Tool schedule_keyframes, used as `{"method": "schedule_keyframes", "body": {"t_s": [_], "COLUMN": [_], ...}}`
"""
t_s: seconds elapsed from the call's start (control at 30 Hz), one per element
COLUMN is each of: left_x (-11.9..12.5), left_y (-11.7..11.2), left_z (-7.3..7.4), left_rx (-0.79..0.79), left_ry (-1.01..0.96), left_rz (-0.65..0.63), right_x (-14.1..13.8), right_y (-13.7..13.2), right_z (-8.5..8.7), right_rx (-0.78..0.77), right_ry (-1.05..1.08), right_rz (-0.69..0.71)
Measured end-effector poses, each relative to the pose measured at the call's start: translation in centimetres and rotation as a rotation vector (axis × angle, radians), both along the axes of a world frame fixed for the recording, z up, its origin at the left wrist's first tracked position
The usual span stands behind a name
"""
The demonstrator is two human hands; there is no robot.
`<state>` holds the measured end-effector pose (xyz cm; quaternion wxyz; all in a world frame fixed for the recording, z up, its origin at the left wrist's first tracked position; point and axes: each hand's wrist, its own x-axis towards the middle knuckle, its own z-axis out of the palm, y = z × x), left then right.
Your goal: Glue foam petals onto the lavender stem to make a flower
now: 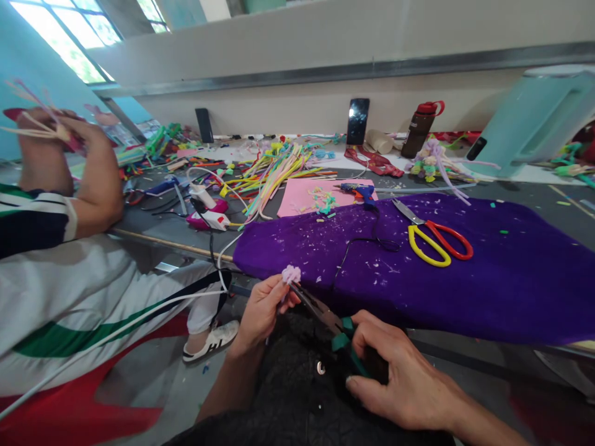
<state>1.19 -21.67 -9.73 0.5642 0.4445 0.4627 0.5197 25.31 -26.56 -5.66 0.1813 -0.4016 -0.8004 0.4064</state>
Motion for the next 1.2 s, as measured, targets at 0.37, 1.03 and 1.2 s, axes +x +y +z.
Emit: {"method": "schedule_keyframes", "body": {"t_s": [0.37, 1.03, 1.2], "left_x": [-0.02, 0.16, 0.24], "left_y": [-0.27, -0.4, 0.03], "left_z": [0.25, 0.2, -0.05], "left_rx": [0.045, 0.072, 0.022], "left_ry": [0.141, 0.155, 0.048], "left_rz": [-0.032, -0.02, 0.034], "right_x": [0.03, -0.23, -0.48], "right_y": [0.07, 0.57, 0.26], "right_z": [-0.17, -0.14, -0.08], "right_rx": [-0.003, -0.647, -0.325], "right_ry": [0.023, 0.512, 0.35], "right_rz": [-0.013, -0.034, -0.011]}}
